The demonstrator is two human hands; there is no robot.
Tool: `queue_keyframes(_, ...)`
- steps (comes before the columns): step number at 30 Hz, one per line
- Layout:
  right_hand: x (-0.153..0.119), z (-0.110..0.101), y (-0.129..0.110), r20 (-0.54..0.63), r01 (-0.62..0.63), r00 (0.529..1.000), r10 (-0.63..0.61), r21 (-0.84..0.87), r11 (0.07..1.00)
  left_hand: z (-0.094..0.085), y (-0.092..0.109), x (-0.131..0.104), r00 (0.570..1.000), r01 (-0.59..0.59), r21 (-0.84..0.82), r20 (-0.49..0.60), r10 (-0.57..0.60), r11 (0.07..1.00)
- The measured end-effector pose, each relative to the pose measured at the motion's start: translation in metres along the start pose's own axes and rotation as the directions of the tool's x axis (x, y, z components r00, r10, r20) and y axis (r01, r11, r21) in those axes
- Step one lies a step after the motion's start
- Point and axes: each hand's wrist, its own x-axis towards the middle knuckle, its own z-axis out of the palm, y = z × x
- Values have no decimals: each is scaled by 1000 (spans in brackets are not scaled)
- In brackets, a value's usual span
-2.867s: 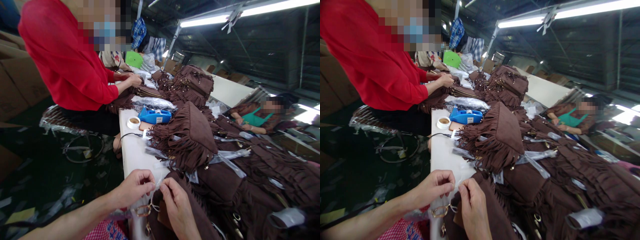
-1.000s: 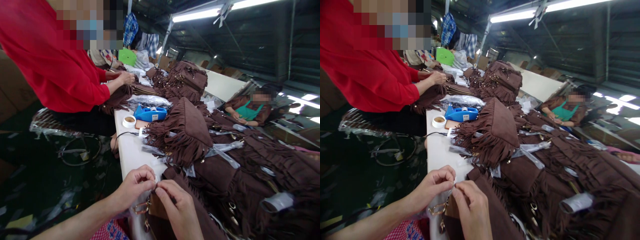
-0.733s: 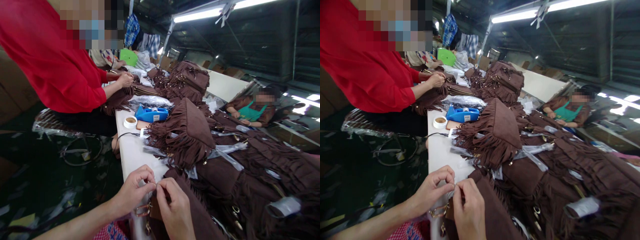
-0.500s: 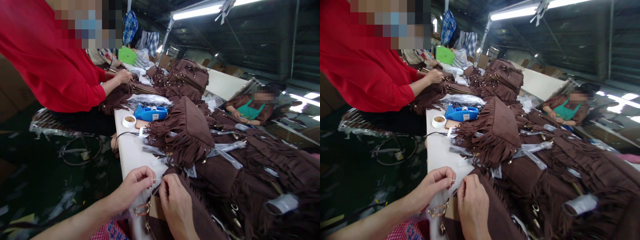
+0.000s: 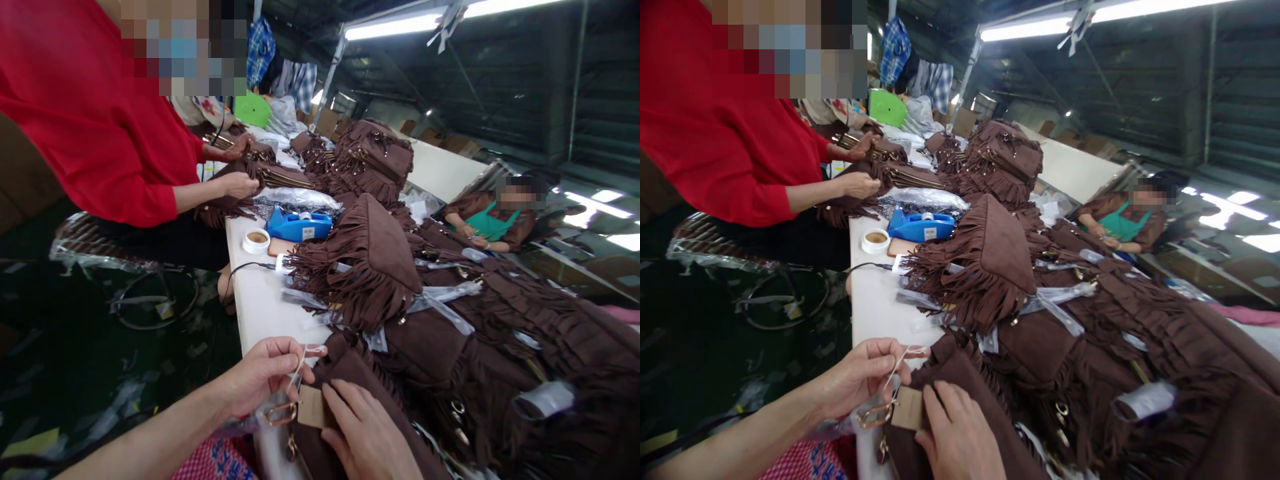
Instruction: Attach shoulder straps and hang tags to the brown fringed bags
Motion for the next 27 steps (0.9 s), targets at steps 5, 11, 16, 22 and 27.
queue_keyframes(5,-8,15,-5,-61,-1,998,-7,-133,991,3,-1,1,997,54,165,-61,-45,985)
queue_keyframes(11,2,-5,0,4,-190,979,202,365,912,3,11,-2,1000,-13,487,-13,22,873)
queue_keyframes(16,30,-22,-3,53,-213,975,214,478,852,17,20,-1,967,-251,839,191,170,483)
queue_keyframes(22,53,-24,-5,-121,-189,964,238,324,927,34,26,5,970,-230,951,208,124,205)
queue_keyframes(27,61,-25,-10,-335,-54,939,78,82,995,36,27,4,985,-175,902,161,69,395)
